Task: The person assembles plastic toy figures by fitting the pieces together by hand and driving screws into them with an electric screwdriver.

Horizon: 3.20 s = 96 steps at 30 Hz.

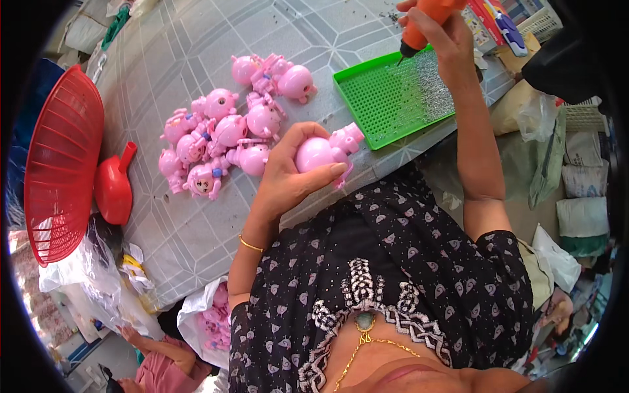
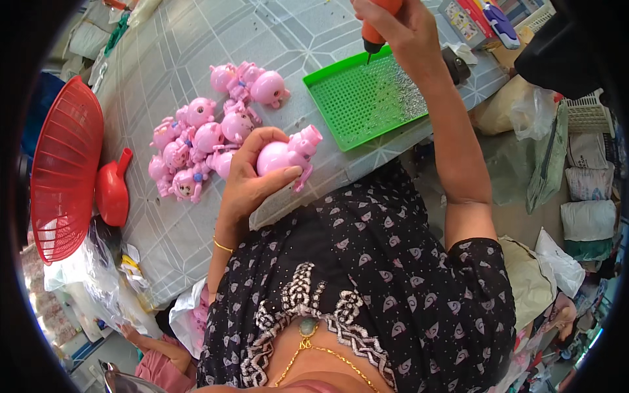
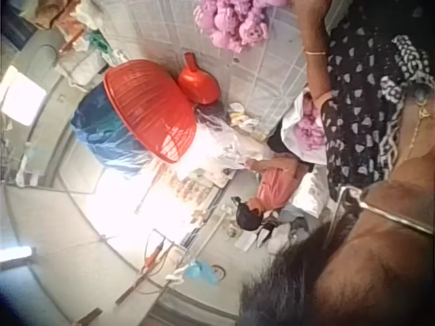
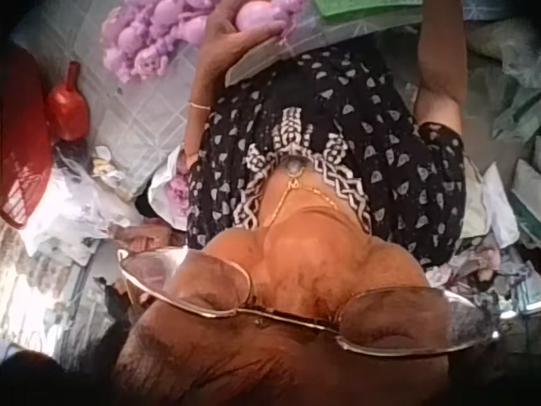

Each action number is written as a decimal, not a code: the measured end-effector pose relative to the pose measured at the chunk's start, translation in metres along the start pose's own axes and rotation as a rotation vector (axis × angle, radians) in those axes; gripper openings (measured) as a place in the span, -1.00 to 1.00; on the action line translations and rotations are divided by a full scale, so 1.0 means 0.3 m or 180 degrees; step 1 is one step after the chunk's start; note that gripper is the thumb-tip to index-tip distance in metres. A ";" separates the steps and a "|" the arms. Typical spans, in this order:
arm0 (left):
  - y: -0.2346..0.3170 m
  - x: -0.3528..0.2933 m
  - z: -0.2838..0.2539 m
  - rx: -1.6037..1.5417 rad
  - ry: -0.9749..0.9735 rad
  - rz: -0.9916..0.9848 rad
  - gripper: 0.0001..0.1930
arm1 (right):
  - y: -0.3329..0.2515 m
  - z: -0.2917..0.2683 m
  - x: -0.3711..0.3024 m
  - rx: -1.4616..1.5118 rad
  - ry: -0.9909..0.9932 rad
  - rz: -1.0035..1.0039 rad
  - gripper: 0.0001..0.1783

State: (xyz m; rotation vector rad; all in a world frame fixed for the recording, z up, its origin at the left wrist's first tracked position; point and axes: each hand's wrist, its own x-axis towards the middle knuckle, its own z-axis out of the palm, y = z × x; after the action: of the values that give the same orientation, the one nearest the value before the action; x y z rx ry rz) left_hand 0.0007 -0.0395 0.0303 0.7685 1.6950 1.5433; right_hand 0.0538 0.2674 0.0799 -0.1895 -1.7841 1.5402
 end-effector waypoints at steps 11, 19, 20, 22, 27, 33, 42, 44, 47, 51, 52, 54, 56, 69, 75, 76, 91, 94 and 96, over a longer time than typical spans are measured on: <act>-0.074 0.097 0.044 0.1648 0.0290 0.0948 -0.54 | 0.028 0.038 -0.097 0.0412 0.0224 0.0460 -0.80; -0.143 0.120 0.064 0.1953 0.0553 0.1544 -0.49 | 0.107 -0.055 -0.163 0.0887 -0.0558 0.0019 -0.82; -0.153 0.123 0.063 0.1944 0.0549 0.1535 -0.49 | 0.099 -0.037 -0.172 0.0761 -0.0308 0.0052 -0.88; -0.171 0.124 0.060 0.1960 0.0576 0.1725 -0.48 | 0.088 -0.020 -0.175 0.0634 -0.0069 0.0091 -0.87; -0.192 0.119 0.061 0.1894 0.0583 0.1756 -0.48 | 0.096 -0.025 -0.183 0.0665 -0.0031 0.0103 -0.89; -0.197 0.118 0.060 0.1863 0.0577 0.1762 -0.47 | 0.114 -0.032 -0.181 0.0599 -0.0140 0.0017 -0.90; -0.199 0.119 0.061 0.1820 0.0581 0.1732 -0.47 | 0.128 -0.029 -0.183 0.0557 -0.0101 0.0008 -0.89; -0.201 0.122 0.059 0.1821 0.0594 0.1746 -0.47 | 0.124 -0.029 -0.192 0.0602 -0.0028 0.0106 -0.89; -0.202 0.124 0.062 0.1848 0.0594 0.1738 -0.47 | 0.122 -0.028 -0.205 0.0656 -0.0013 0.0080 -0.89; -0.202 0.129 0.062 0.1863 0.0619 0.1770 -0.46 | 0.132 -0.047 -0.202 0.0591 -0.0150 -0.0016 -0.90; -0.202 0.131 0.061 0.1869 0.0629 0.1774 -0.46 | 0.129 -0.049 -0.202 0.0587 -0.0144 -0.0017 -0.90; -0.200 0.130 0.063 0.1875 0.0634 0.1775 -0.47 | 0.114 -0.053 -0.196 0.0739 -0.0120 -0.0007 -0.92; -0.199 0.127 0.064 0.1891 0.0653 0.1768 -0.47 | 0.088 -0.064 -0.190 0.0815 -0.0122 0.0015 -0.92; -0.172 0.115 0.067 0.2081 0.0762 0.1860 -0.56 | -0.077 0.058 -0.184 0.1819 -0.1237 0.0067 -0.88; -0.172 0.115 0.070 0.2368 0.0887 0.2050 -0.52 | -0.065 0.140 -0.193 0.1666 -0.1177 0.0124 -0.88; -0.168 0.113 0.070 0.2441 0.0861 0.2067 -0.51 | -0.065 0.148 -0.189 0.1611 -0.1198 0.0088 -0.88; -0.162 0.104 0.068 0.2536 0.0840 0.2113 -0.50 | -0.028 0.199 -0.181 0.1567 -0.1320 0.0076 -0.91; -0.157 0.099 0.071 0.2593 0.0848 0.2103 -0.51 | -0.024 0.203 -0.182 0.1585 -0.1302 0.0121 -0.91; -0.150 0.096 0.073 0.2604 0.0865 0.2033 -0.51 | -0.020 0.205 -0.181 0.1595 -0.1302 0.0138 -0.91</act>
State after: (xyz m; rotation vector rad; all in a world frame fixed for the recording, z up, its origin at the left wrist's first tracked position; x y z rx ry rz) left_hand 0.0037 -0.0084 -0.0183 1.7059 2.4860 1.3359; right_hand 0.0561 0.1872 0.0622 0.3565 -1.6227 2.1146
